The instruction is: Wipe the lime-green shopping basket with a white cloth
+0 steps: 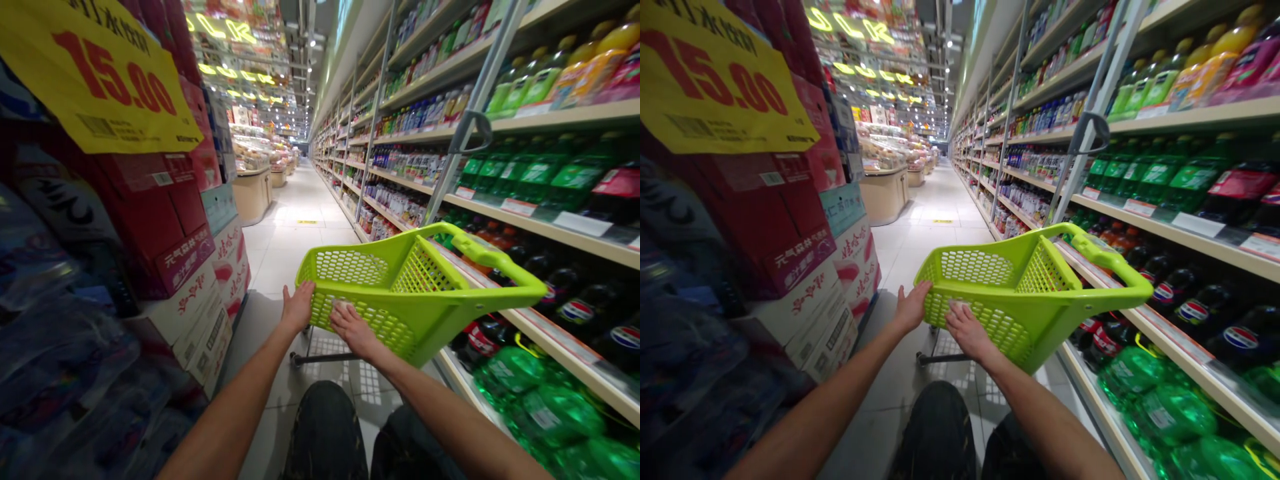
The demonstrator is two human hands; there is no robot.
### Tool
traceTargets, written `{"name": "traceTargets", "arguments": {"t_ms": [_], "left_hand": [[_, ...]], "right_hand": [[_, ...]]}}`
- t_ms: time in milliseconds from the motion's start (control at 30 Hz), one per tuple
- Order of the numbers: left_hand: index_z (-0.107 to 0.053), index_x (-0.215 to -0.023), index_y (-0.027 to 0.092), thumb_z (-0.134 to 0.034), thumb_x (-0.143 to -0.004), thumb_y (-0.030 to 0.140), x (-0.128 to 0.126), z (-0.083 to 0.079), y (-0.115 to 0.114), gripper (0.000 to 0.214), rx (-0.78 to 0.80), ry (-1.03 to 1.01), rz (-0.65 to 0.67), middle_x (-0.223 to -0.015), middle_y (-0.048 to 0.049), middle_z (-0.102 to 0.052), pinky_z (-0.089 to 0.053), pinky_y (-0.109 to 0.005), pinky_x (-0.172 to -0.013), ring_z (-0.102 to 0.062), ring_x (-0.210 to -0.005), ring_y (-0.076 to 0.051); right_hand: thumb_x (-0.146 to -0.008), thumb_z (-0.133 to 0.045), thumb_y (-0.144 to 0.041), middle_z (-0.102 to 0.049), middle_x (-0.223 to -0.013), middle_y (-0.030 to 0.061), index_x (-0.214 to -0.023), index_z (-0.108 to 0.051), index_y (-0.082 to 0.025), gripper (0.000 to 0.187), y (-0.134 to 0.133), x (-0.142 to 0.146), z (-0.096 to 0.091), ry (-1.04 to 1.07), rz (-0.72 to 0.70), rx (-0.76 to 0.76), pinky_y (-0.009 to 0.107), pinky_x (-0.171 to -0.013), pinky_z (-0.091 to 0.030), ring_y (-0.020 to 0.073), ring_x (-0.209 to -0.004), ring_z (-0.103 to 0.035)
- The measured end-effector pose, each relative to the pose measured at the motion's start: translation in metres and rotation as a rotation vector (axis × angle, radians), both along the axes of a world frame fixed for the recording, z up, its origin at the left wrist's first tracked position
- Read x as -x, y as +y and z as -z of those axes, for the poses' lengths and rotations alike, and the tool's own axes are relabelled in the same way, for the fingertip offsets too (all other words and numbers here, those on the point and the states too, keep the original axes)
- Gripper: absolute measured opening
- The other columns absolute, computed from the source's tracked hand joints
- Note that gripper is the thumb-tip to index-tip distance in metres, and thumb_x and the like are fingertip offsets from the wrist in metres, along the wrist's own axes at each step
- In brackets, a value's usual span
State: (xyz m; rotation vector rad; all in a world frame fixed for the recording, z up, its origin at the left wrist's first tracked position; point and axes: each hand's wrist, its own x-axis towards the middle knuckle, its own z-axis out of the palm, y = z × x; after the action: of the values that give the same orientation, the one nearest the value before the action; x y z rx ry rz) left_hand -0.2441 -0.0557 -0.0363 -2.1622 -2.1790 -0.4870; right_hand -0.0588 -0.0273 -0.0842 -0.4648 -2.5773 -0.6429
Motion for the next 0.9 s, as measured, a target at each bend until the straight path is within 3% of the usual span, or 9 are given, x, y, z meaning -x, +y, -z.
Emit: {"name": "traceTargets", "arguments": {"t_ms": [133, 333, 533, 767, 900], "left_hand": [[-0.031, -0.13, 0.021, -0.029, -0.07, 0.002, -0.019, -0.005, 0.002, 0.063, -0.015, 0.046, 0.059, -0.14, -0.0058, -0.03, -0.011, -0.057, -0.103, -0.024, -0.129, -0.018], [-0.03, -0.131, 0.019, -0.03, -0.069, 0.0, -0.036, -0.006, 0.002, 0.065, 0.0, 0.091, 0.085, -0.141, -0.0057, -0.028, -0.01, -0.058, -0.103, -0.023, -0.13, -0.019], [-0.027, -0.133, 0.018, -0.03, -0.07, 0.0, -0.063, -0.007, 0.002, 0.066, -0.034, 0.116, 0.184, -0.142, -0.0056, -0.026, -0.007, -0.057, -0.104, -0.018, -0.131, -0.018], [-0.028, -0.132, 0.017, -0.028, -0.07, 0.0, -0.083, -0.008, 0.001, 0.064, -0.031, 0.104, 0.154, -0.141, -0.0061, -0.027, -0.007, -0.06, -0.102, -0.02, -0.131, -0.018], [-0.028, -0.132, 0.016, -0.027, -0.073, 0.002, -0.099, -0.013, 0.0, 0.061, -0.069, 0.119, 0.219, -0.142, -0.0068, -0.026, -0.008, -0.058, -0.103, -0.02, -0.131, -0.019]], "right_hand": [[-0.084, -0.044, -0.015, -0.052, -0.123, 0.0055, -0.111, -0.056, -0.018, 0.029, 0.001, -0.011, -0.017, 0.167, 0.079, -0.059, 0.049, -0.102, -0.027, 0.0255, -0.126, -0.029], [-0.084, -0.045, -0.016, -0.062, -0.109, 0.0048, -0.096, -0.064, -0.018, 0.022, -0.008, -0.042, 0.001, 0.107, 0.043, -0.056, 0.043, -0.101, -0.031, 0.0216, -0.117, -0.043], [-0.085, -0.041, -0.012, -0.053, -0.122, 0.0061, -0.112, -0.056, -0.019, 0.032, -0.003, -0.061, -0.029, 0.206, 0.131, -0.058, 0.047, -0.104, -0.024, 0.0214, -0.127, -0.029], [-0.084, -0.044, -0.015, -0.059, -0.114, 0.0046, -0.101, -0.062, -0.021, 0.025, -0.012, -0.087, -0.002, 0.103, 0.116, -0.048, 0.044, -0.102, -0.029, 0.0197, -0.12, -0.041], [-0.085, -0.041, -0.014, -0.054, -0.122, 0.0045, -0.11, -0.057, -0.02, 0.03, -0.011, -0.088, -0.029, 0.204, 0.128, -0.089, 0.047, -0.103, -0.028, 0.0226, -0.127, -0.029]]}}
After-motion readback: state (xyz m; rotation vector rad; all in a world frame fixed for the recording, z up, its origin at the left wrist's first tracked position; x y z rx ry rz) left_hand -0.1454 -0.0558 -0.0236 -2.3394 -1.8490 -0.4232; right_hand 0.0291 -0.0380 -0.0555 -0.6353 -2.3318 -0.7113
